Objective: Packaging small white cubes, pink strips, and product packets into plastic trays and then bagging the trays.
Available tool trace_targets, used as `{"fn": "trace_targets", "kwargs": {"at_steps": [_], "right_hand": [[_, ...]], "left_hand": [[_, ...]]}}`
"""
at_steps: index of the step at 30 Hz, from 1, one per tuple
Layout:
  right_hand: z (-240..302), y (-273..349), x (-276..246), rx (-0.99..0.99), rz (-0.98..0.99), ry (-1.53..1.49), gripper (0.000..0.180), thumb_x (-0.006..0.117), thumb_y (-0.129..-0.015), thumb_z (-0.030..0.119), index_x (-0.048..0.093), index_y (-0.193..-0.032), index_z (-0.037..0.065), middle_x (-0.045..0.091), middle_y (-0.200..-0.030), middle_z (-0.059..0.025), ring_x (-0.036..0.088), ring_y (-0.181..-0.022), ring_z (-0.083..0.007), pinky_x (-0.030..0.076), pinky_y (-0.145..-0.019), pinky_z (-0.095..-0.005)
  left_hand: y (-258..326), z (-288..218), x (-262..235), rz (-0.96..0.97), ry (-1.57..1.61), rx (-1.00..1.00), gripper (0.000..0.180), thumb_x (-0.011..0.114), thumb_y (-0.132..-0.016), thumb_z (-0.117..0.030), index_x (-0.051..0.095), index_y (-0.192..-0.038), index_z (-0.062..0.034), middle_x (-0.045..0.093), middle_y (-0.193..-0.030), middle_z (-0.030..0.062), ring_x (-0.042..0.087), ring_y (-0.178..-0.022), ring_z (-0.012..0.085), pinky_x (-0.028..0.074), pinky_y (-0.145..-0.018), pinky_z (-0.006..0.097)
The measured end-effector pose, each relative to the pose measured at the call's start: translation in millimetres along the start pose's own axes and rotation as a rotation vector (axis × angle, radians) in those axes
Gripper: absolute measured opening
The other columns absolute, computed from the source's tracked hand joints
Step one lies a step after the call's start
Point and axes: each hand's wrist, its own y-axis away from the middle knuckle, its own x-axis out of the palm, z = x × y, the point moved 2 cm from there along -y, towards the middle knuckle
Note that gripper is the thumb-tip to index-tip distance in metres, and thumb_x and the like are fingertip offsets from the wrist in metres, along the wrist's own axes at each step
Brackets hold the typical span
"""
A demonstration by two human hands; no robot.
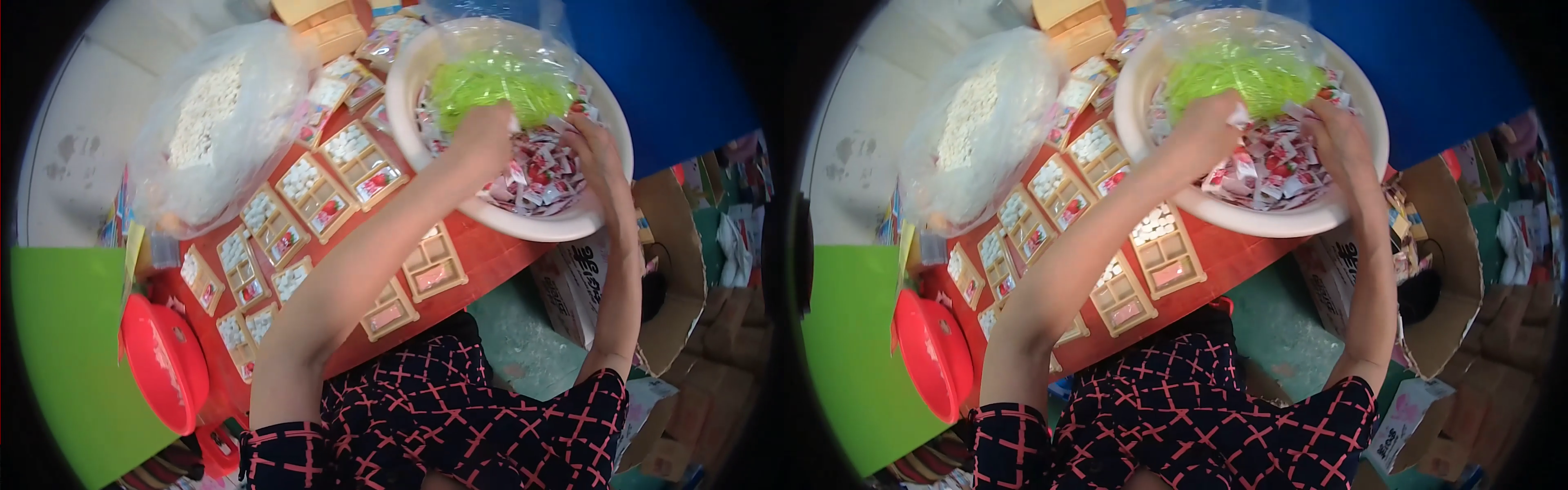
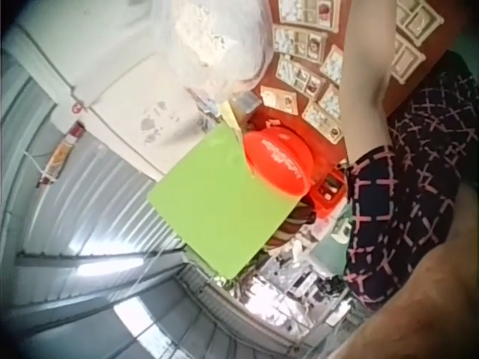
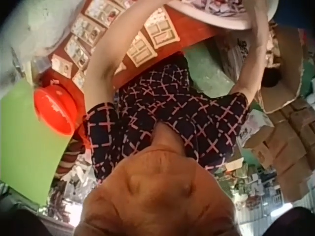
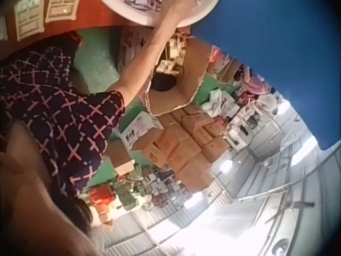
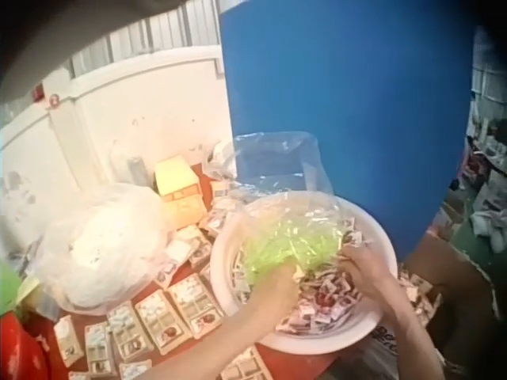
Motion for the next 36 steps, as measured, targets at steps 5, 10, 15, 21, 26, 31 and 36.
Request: {"fn": "trace_targets", "kwargs": {"at_steps": [5, 10, 15, 21, 26, 31, 36], "right_hand": [[8.3, 0.7, 1.0, 0.233, 0.082, -0.396, 0.012, 0.047, -0.086, 0.010, 0.052, -0.093, 0.002, 0.054, -0.071, -0.0020, 0.049, -0.066, -0.0071, 0.040, -0.060, -0.0237], [13.8, 5.4, -3.3, 0.221, 0.011, -0.558, 0.013, 0.050, -0.086, 0.015, 0.054, -0.089, 0.003, 0.050, -0.073, 0.0030, 0.045, -0.066, -0.0048, 0.036, -0.058, -0.0199], [41.0, -5.0, 7.9, 0.373, 0.069, -0.819, 0.013, 0.053, -0.085, 0.015, 0.055, -0.090, 0.003, 0.053, -0.074, 0.0023, 0.047, -0.065, -0.0052, 0.038, -0.057, -0.0198], [40.1, -16.9, 19.2, 0.332, 0.084, -0.767, 0.015, 0.051, -0.086, 0.010, 0.054, -0.097, 0.001, 0.055, -0.077, 0.0006, 0.050, -0.068, -0.0051, 0.040, -0.059, -0.0188], [39.3, -13.8, 22.3, 0.298, -0.012, -0.711, 0.016, 0.053, -0.084, 0.009, 0.054, -0.098, 0.000, 0.055, -0.077, 0.0005, 0.050, -0.068, -0.0049, 0.039, -0.059, -0.0178], [34.7, -6.8, 11.4, 0.233, -0.262, -0.333, 0.012, 0.059, -0.077, 0.005, 0.061, -0.088, 0.001, 0.056, -0.074, 0.0007, 0.049, -0.065, -0.0068, 0.038, -0.058, -0.0193], [18.7, -6.2, 19.1, 0.170, -0.292, -0.337, 0.016, 0.063, -0.075, 0.009, 0.064, -0.089, 0.001, 0.063, -0.076, -0.0071, 0.058, -0.068, -0.0116, 0.044, -0.062, -0.0246]], "left_hand": [[-9.9, 15.2, -5.2, -0.080, 0.217, -0.100, 0.019, 0.059, -0.074, -0.001, 0.059, -0.093, 0.0010, 0.061, -0.073, 0.0115, 0.059, -0.062, 0.0160, 0.048, -0.052, 0.029], [-9.6, 16.4, -4.4, -0.189, 0.525, -0.199, 0.017, 0.056, -0.070, 0.000, 0.061, -0.087, 0.0006, 0.062, -0.077, 0.0161, 0.060, -0.068, 0.0220, 0.047, -0.062, 0.032], [-4.6, 1.0, -13.3, -0.202, 0.657, -0.233, 0.015, 0.056, -0.074, -0.001, 0.059, -0.088, 0.0012, 0.061, -0.078, 0.0095, 0.058, -0.067, 0.0139, 0.046, -0.058, 0.027], [-6.7, -10.3, -6.1, -0.203, 1.186, -0.448, 0.022, 0.055, -0.076, 0.003, 0.051, -0.097, 0.0003, 0.055, -0.078, 0.0074, 0.055, -0.067, 0.0163, 0.046, -0.053, 0.028], [3.2, -24.5, 6.8, 0.002, 1.257, -0.610, 0.021, 0.058, -0.078, 0.001, 0.051, -0.097, -0.0020, 0.056, -0.082, 0.0063, 0.053, -0.061, 0.0145, 0.045, -0.051, 0.025], [3.6, -17.1, 10.1, -0.142, 0.891, -0.469, 0.018, 0.054, -0.076, 0.002, 0.056, -0.094, -0.0030, 0.060, -0.078, 0.0067, 0.055, -0.066, 0.0109, 0.041, -0.049, 0.024], [-3.0, 3.2, -3.8, -0.341, 0.430, -0.161, 0.019, 0.058, -0.071, -0.004, 0.058, -0.091, -0.0027, 0.058, -0.072, 0.0067, 0.054, -0.065, 0.0100, 0.041, -0.053, 0.023]]}}
